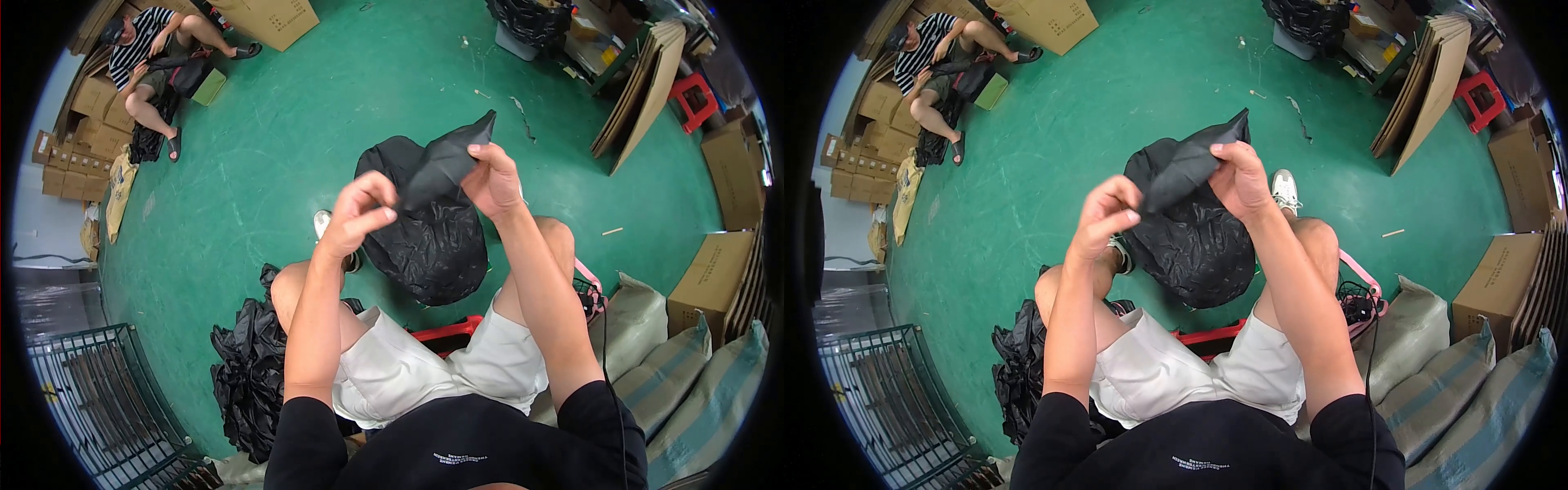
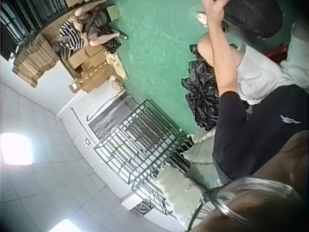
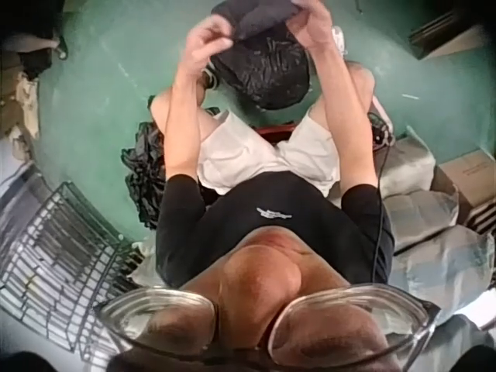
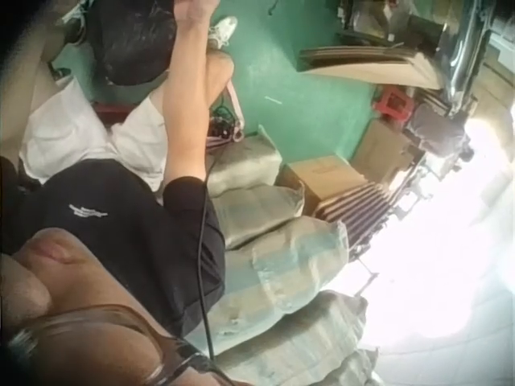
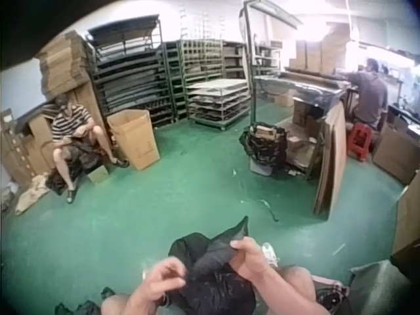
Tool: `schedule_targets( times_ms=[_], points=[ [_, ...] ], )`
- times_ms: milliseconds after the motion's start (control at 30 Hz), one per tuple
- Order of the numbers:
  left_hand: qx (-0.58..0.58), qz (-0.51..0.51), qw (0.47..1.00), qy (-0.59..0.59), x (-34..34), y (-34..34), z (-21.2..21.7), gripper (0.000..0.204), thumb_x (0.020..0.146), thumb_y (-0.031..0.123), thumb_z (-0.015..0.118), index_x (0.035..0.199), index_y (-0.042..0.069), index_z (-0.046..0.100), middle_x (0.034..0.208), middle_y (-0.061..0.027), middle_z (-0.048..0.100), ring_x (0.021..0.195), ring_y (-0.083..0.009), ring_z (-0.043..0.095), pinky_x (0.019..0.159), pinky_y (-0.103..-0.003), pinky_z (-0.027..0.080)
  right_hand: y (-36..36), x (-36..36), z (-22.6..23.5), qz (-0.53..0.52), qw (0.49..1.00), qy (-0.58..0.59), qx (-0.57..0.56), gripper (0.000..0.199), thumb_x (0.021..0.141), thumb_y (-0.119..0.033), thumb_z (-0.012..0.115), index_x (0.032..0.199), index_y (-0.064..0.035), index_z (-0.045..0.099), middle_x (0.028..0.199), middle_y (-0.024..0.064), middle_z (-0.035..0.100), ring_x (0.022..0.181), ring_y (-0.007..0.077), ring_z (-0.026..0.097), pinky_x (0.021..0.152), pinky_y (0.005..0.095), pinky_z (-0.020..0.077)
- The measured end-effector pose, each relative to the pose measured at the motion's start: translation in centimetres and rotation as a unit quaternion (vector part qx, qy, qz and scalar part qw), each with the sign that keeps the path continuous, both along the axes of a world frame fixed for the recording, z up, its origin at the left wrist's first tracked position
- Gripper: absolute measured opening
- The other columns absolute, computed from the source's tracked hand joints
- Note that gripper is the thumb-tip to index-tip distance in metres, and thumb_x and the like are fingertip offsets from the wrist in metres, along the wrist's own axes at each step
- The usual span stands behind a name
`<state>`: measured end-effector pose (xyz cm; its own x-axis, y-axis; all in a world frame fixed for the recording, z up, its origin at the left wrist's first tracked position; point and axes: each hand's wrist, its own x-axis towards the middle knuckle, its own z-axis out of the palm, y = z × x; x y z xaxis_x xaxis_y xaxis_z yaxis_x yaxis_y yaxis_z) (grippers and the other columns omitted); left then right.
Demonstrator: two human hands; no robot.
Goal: Inspecting and folding black fabric bags or covers in a warehouse environment.
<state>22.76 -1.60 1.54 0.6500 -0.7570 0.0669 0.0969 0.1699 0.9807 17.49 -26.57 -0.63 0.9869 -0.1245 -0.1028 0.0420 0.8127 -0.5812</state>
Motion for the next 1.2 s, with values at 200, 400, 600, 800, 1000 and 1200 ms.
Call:
schedule_targets(
  times_ms=[200, 400, 600, 800, 1000, 1200],
  points=[
    [0.265, -0.057, 0.954, 0.126, -1.5, -1.8, -4.6, 0.024, 0.097, 0.026, 0.049, 0.107, 0.005, 0.057, 0.099, -0.0062, 0.068, 0.088, -0.0159, 0.065, 0.080, -0.030, 0.049, 0.1, -2.2, 1.0, 0.030, 0.997, 0.006, 0.066, 0.049, 0.061, -0.011, 0.054, 0.108, 0.0027, 0.059, 0.096, 0.0126, 0.067, 0.088, 0.0283, 0.065, 0.088, 0.0418, 0.0535],
    [-0.223, 0.131, 0.804, 0.536, -4.4, -6.3, -3.5, 0.061, 0.097, 0.057, 0.039, 0.126, 0.005, 0.054, 0.120, -0.0141, 0.063, 0.111, -0.0290, 0.061, 0.097, -0.044, 0.048, -0.5, -4.1, -0.5, 0.235, 0.961, -0.074, 0.129, 0.070, 0.052, -0.010, 0.058, 0.119, 0.0111, 0.053, 0.113, 0.0248, 0.065, 0.100, 0.0361, 0.066, 0.092, 0.0441, 0.0535],
    [-0.274, 0.217, 0.831, 0.432, -1.4, -4.3, -2.5, 0.080, 0.093, 0.069, 0.035, 0.135, 0.002, 0.049, 0.136, -0.0176, 0.054, 0.126, -0.0337, 0.051, 0.110, -0.050, 0.035, 0.4, -5.4, -1.2, 0.339, 0.931, 0.048, -0.125, 0.083, 0.054, 0.003, 0.061, 0.136, 0.0027, 0.047, 0.121, 0.0177, 0.064, 0.109, 0.0313, 0.063, 0.103, 0.0387, 0.0440],
    [-0.118, 0.159, 0.927, 0.319, 1.7, -0.8, -2.7, 0.050, 0.091, 0.037, 0.054, 0.119, -0.004, 0.060, 0.117, -0.0192, 0.065, 0.108, -0.0310, 0.064, 0.100, -0.048, 0.047, 1.5, -3.3, 0.4, 0.485, 0.798, -0.038, -0.356, 0.015, 0.071, -0.008, 0.067, 0.061, -0.0004, 0.060, 0.057, -0.0028, 0.050, 0.062, 0.0053, 0.049, 0.058, 0.0255, 0.0363],
    [-0.246, 0.092, 0.846, 0.464, -0.2, -0.9, -0.8, 0.050, 0.073, 0.016, 0.050, 0.116, -0.006, 0.061, 0.116, -0.0215, 0.066, 0.106, -0.0372, 0.063, 0.102, -0.050, 0.046, 1.6, -2.4, -2.3, 0.395, 0.756, -0.017, -0.521, 0.012, 0.080, -0.008, 0.065, 0.086, 0.0021, 0.064, 0.075, -0.0006, 0.061, 0.072, 0.0078, 0.054, 0.065, 0.0258, 0.0431],
    [-0.285, 0.068, 0.856, 0.425, -1.3, -0.4, -1.0, 0.049, 0.074, 0.012, 0.048, 0.117, -0.007, 0.060, 0.116, -0.0207, 0.065, 0.105, -0.0322, 0.064, 0.099, -0.044, 0.050, 3.9, -2.3, -1.8, 0.035, 0.844, 0.065, -0.531, 0.050, 0.076, -0.016, 0.074, 0.119, 0.0004, 0.055, 0.107, 0.0106, 0.065, 0.101, 0.0184, 0.059, 0.089, 0.0349, 0.0471]
  ],
)
